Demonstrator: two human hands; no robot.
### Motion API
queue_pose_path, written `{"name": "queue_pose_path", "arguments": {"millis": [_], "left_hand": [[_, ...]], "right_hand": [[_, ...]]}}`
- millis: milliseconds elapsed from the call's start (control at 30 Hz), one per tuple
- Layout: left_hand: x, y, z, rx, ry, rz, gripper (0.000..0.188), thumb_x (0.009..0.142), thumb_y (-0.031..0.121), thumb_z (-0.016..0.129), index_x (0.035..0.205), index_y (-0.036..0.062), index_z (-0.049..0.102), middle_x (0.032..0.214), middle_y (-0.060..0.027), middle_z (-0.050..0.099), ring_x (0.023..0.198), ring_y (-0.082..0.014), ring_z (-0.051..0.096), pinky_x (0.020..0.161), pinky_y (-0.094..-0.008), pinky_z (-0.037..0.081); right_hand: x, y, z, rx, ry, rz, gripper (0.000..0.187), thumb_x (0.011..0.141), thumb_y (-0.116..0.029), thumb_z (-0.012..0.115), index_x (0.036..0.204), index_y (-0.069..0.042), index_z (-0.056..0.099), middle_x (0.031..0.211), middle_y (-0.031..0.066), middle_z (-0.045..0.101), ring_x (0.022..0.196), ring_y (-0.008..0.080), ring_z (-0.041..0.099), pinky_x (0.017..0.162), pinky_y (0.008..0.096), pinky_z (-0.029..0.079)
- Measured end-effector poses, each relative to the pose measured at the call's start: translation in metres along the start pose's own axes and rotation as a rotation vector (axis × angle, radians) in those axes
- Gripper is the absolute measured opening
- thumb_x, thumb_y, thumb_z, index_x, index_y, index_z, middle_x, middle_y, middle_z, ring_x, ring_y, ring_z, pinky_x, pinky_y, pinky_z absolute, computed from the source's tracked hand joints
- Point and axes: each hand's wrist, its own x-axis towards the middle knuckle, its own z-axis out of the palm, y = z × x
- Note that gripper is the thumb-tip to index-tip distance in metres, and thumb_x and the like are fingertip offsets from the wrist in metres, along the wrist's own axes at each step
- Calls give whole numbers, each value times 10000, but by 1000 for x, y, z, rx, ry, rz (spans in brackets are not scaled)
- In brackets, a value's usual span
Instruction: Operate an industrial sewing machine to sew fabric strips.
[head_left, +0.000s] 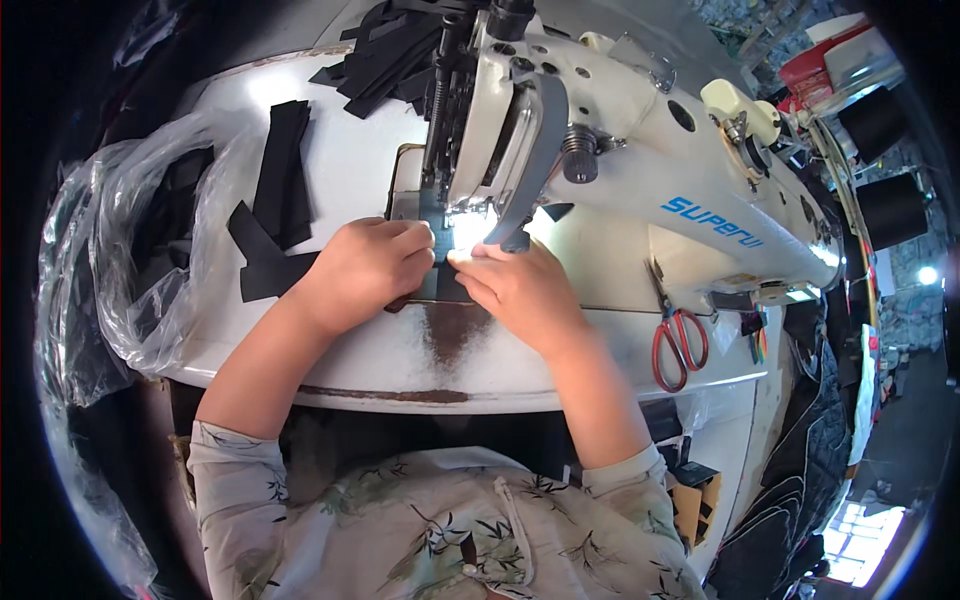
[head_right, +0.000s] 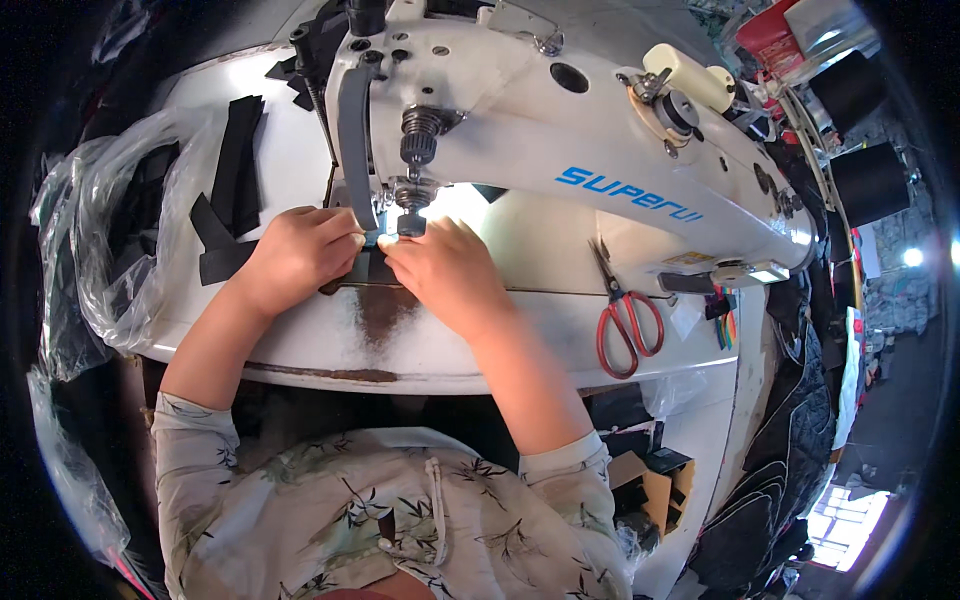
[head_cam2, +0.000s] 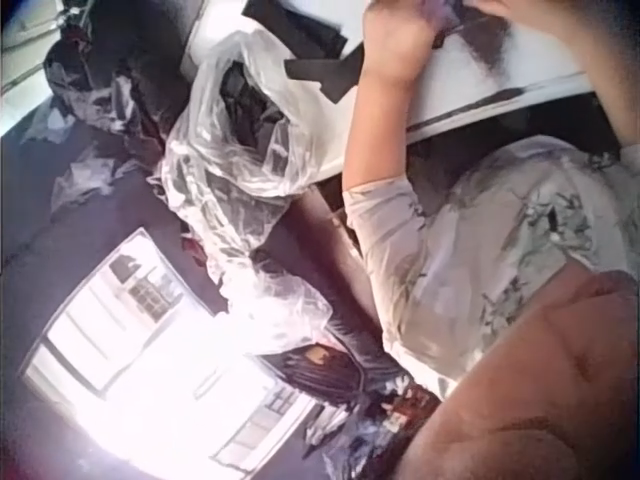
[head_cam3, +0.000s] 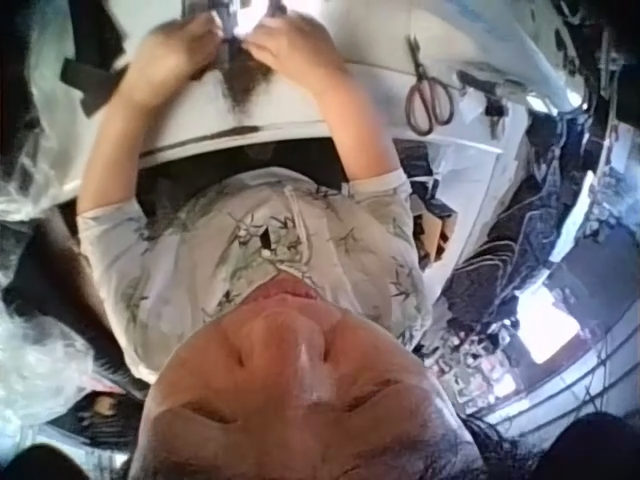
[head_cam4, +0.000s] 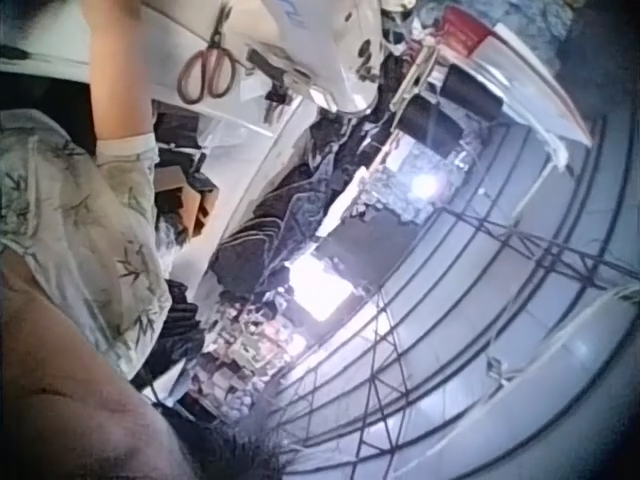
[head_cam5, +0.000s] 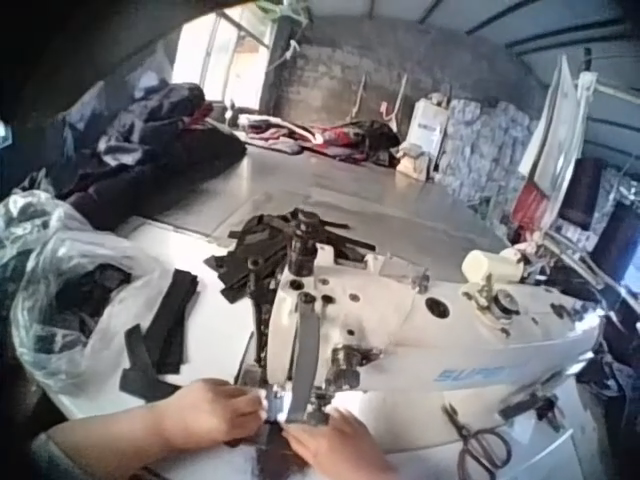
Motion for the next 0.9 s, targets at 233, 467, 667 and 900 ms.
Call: {"name": "queue_pose_path", "arguments": {"millis": [233,467,667,900], "left_hand": [[-2,-10,7,46,20,-43,106,750,109,659,813,58,590,885,-60,583,760,-259,643,636,-410,527],[3,-15,10,96,44,-46,104,752,114,645,831,56,608,955,-47,626,777,-246,661,677,-394,543],[7,-18,9,63,43,-96,97,763,115,636,838,60,611,964,-46,631,783,-256,666,700,-410,540],[9,-20,14,48,72,-125,96,772,105,636,854,58,619,976,-43,636,795,-258,665,712,-410,540]], "right_hand": [[3,-9,-2,-103,-28,68,267,887,-214,733,1152,-198,762,1059,39,696,1043,306,607,921,414,500],[5,-11,-4,-81,-84,174,284,930,-227,691,1209,-192,733,1122,59,705,1092,331,579,972,440,480],[6,-10,-3,-99,-80,154,298,947,-235,665,1228,-155,720,1100,91,723,1074,329,609,988,448,466],[6,-7,2,-126,-60,135,308,941,-244,669,1232,-156,722,1074,103,734,1046,327,634,973,448,469]]}}
